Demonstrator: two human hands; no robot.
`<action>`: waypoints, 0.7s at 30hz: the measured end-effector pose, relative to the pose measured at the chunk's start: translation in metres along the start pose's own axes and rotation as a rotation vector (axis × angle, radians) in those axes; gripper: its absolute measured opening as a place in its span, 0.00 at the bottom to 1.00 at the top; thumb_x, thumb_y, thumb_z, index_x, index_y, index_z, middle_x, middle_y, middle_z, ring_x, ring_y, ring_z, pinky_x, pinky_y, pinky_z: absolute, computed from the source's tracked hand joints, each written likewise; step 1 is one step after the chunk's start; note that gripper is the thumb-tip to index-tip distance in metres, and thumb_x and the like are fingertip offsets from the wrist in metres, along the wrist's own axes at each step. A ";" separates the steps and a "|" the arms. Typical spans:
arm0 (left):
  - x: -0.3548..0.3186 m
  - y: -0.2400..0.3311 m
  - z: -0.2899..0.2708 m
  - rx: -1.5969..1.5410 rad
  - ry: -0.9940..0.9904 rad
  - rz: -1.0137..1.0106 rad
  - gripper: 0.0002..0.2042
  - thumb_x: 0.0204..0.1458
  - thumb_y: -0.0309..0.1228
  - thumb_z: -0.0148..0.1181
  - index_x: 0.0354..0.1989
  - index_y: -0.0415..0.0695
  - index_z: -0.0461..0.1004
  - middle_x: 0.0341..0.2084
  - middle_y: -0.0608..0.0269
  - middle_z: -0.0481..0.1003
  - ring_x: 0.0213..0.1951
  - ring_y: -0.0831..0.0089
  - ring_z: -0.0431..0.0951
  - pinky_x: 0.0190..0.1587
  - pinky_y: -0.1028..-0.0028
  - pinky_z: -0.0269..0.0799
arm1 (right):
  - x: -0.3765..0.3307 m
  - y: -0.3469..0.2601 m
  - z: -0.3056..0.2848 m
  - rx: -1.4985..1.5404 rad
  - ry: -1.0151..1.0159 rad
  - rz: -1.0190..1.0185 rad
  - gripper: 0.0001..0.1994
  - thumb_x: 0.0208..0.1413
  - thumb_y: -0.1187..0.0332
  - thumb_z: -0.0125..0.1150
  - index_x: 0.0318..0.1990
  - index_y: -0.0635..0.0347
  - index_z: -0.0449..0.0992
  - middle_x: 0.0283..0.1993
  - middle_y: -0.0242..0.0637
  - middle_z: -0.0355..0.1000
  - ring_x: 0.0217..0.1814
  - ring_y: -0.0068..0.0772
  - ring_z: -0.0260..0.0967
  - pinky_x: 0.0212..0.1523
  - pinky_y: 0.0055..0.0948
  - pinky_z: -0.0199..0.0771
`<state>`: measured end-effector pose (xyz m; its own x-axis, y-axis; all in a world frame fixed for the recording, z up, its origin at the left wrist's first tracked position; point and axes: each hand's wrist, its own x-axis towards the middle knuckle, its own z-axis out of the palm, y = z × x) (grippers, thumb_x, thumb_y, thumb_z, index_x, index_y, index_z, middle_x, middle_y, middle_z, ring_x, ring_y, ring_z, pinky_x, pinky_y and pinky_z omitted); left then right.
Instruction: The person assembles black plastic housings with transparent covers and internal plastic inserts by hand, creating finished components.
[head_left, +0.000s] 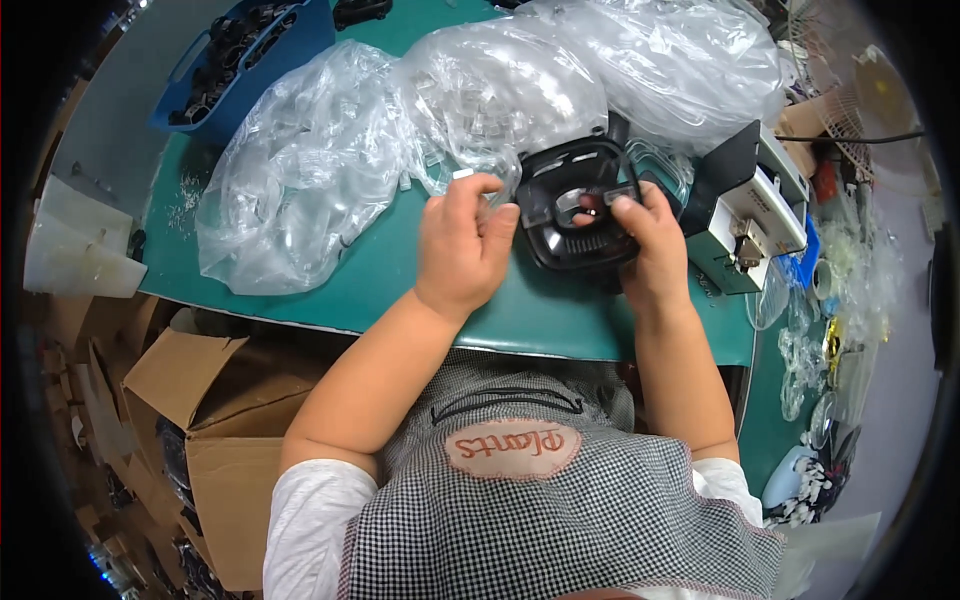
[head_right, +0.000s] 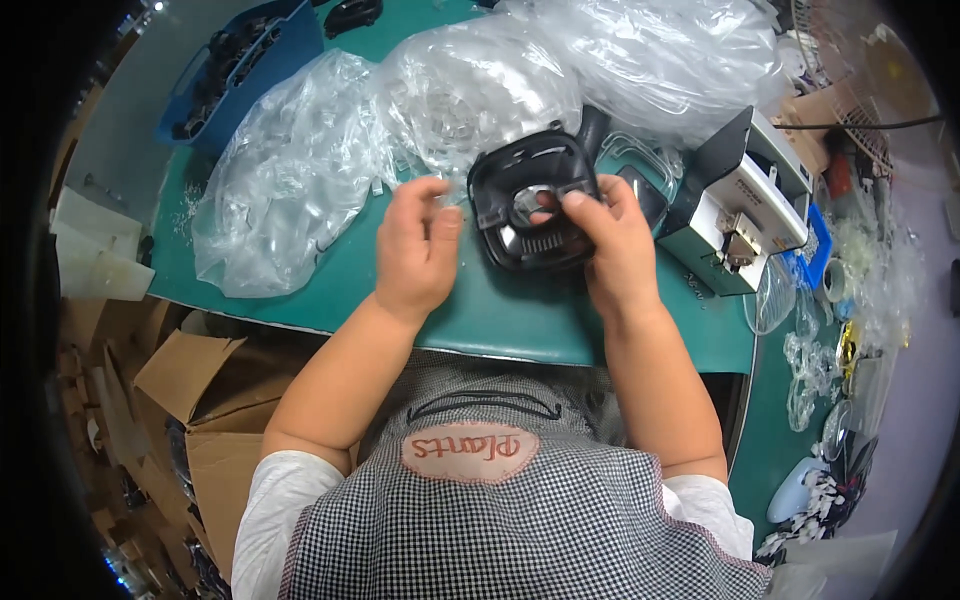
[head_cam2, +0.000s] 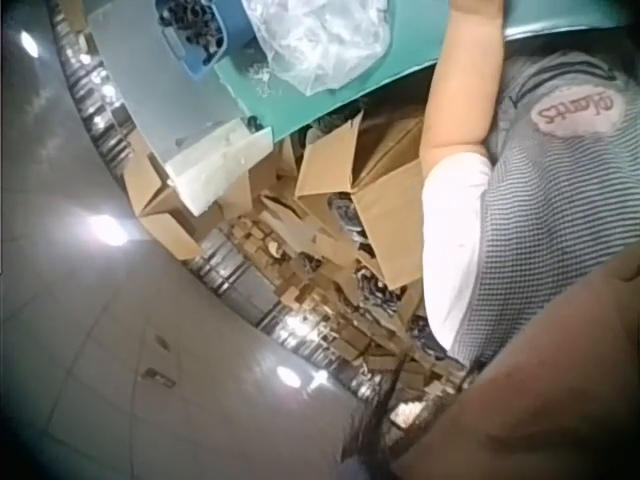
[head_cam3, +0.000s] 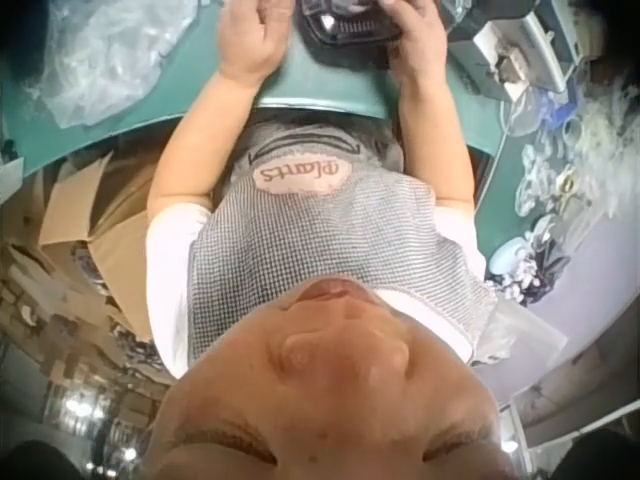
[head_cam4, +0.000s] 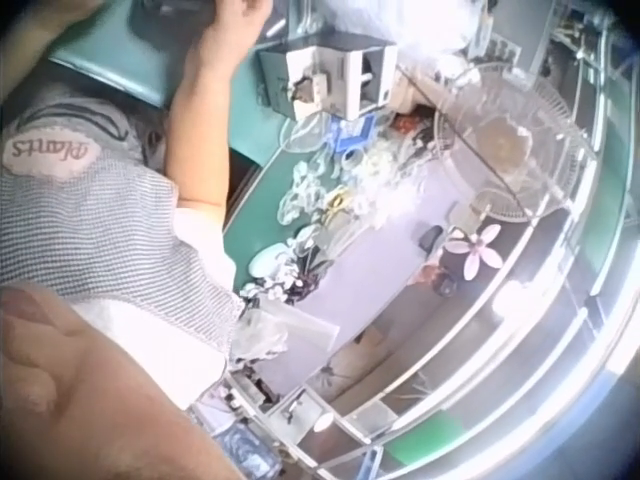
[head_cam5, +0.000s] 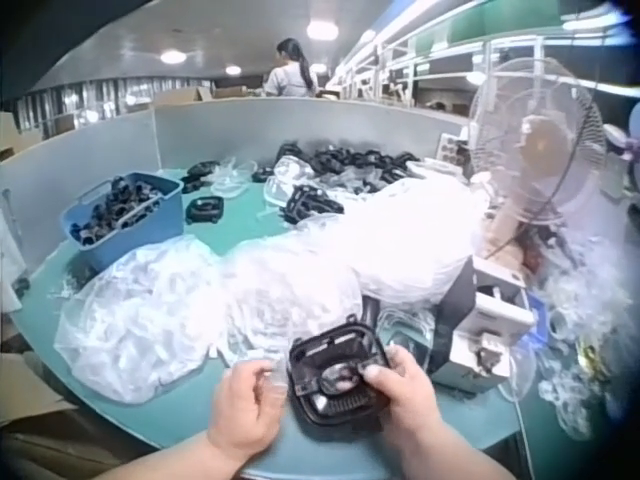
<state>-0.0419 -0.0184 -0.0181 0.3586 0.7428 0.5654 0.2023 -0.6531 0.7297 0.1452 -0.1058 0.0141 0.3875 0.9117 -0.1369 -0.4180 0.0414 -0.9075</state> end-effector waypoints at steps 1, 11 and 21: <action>0.003 0.000 -0.003 -0.099 0.058 -0.036 0.11 0.55 0.33 0.59 0.40 0.39 0.69 0.16 0.61 0.68 0.19 0.63 0.67 0.31 0.66 0.64 | 0.003 -0.004 -0.003 0.107 0.011 -0.005 0.13 0.57 0.70 0.55 0.48 0.65 0.68 0.40 0.43 0.75 0.44 0.39 0.77 0.49 0.39 0.80; 0.085 0.038 0.030 0.057 -0.013 0.530 0.10 0.49 0.26 0.57 0.41 0.43 0.72 0.28 0.62 0.73 0.30 0.61 0.73 0.41 0.65 0.62 | 0.062 -0.012 -0.018 0.542 0.037 -0.082 0.27 0.68 0.46 0.40 0.43 0.64 0.74 0.39 0.45 0.78 0.47 0.44 0.76 0.53 0.41 0.76; 0.070 0.022 0.064 0.157 -0.109 0.568 0.12 0.43 0.31 0.69 0.38 0.52 0.82 0.33 0.71 0.74 0.40 0.68 0.74 0.59 0.63 0.57 | 0.054 -0.004 -0.025 0.493 -0.022 -0.183 0.18 0.67 0.58 0.41 0.48 0.64 0.71 0.42 0.45 0.75 0.46 0.42 0.76 0.49 0.40 0.78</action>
<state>0.0462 0.0097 0.0132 0.5399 0.2574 0.8014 0.0813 -0.9636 0.2547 0.1889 -0.0669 0.0005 0.4753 0.8796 0.0194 -0.6840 0.3833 -0.6207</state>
